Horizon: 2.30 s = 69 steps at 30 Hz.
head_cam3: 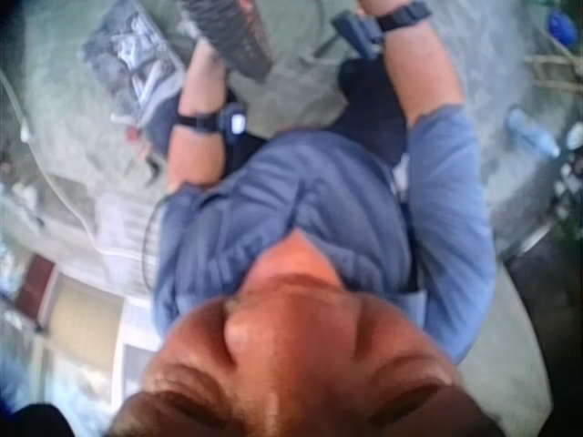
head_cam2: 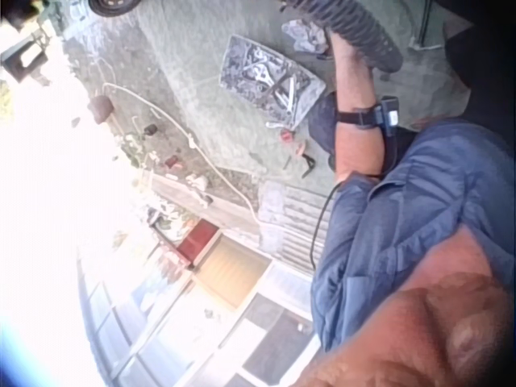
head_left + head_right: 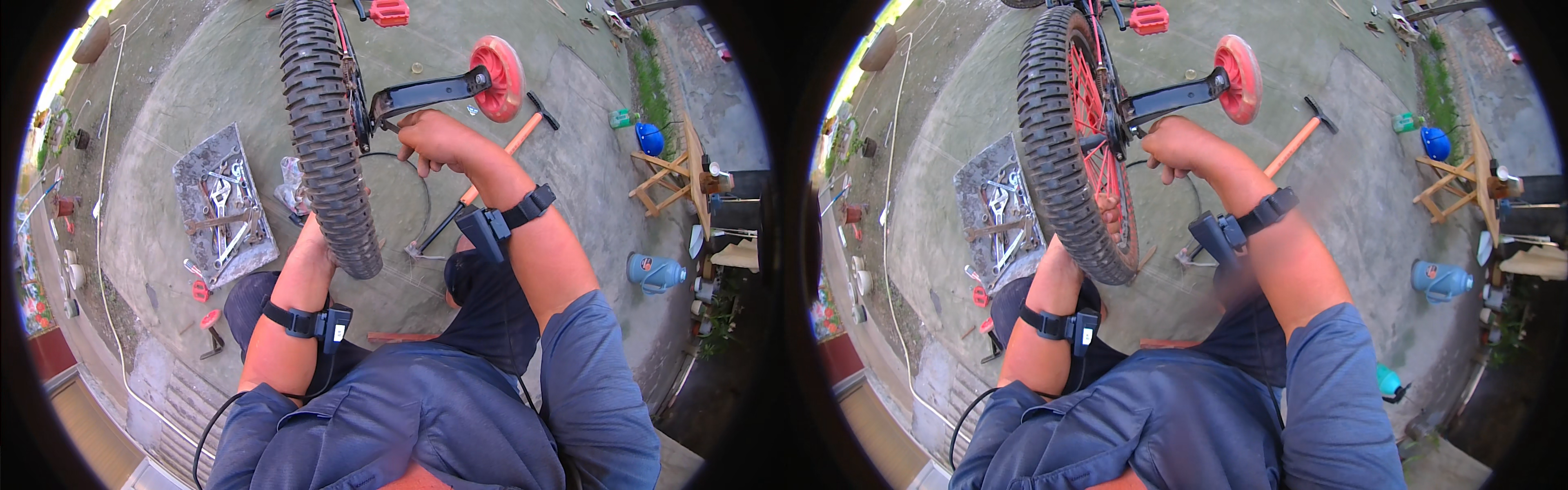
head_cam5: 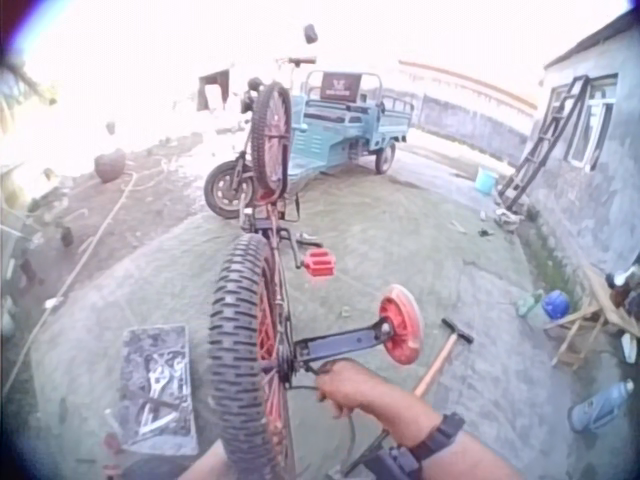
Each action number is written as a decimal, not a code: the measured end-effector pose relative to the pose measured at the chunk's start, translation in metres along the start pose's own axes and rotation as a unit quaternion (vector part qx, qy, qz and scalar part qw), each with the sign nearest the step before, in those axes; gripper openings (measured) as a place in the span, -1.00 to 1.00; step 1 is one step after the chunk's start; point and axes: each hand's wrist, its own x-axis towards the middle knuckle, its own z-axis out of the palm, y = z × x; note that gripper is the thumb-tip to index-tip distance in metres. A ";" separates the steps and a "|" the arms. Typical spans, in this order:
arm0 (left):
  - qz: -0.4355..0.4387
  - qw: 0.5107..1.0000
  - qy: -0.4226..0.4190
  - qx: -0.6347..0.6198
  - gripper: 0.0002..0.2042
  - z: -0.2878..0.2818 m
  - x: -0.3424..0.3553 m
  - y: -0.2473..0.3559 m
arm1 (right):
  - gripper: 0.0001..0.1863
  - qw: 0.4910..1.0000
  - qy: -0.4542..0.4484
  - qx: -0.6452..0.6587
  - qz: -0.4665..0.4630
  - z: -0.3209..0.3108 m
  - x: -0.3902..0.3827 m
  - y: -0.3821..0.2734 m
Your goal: The person uses a wrench to loosen a nut on a bicycle axle to remove a training wheel and then reinstalls it on the axle by hand and with the wrench.
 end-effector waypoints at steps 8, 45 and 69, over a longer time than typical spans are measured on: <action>0.011 0.998 -0.066 -0.014 -0.76 -0.016 0.012 -0.006 | -0.81 0.980 -0.007 0.196 0.018 -0.001 0.001 0.003; 0.040 0.999 0.013 -0.007 -0.86 0.004 0.000 0.005 | -0.69 0.955 0.084 0.268 -0.100 0.053 0.008 0.011; -0.001 0.999 0.007 0.033 -0.86 -0.015 0.014 0.004 | -0.54 0.976 0.133 0.003 -0.172 0.119 0.035 0.135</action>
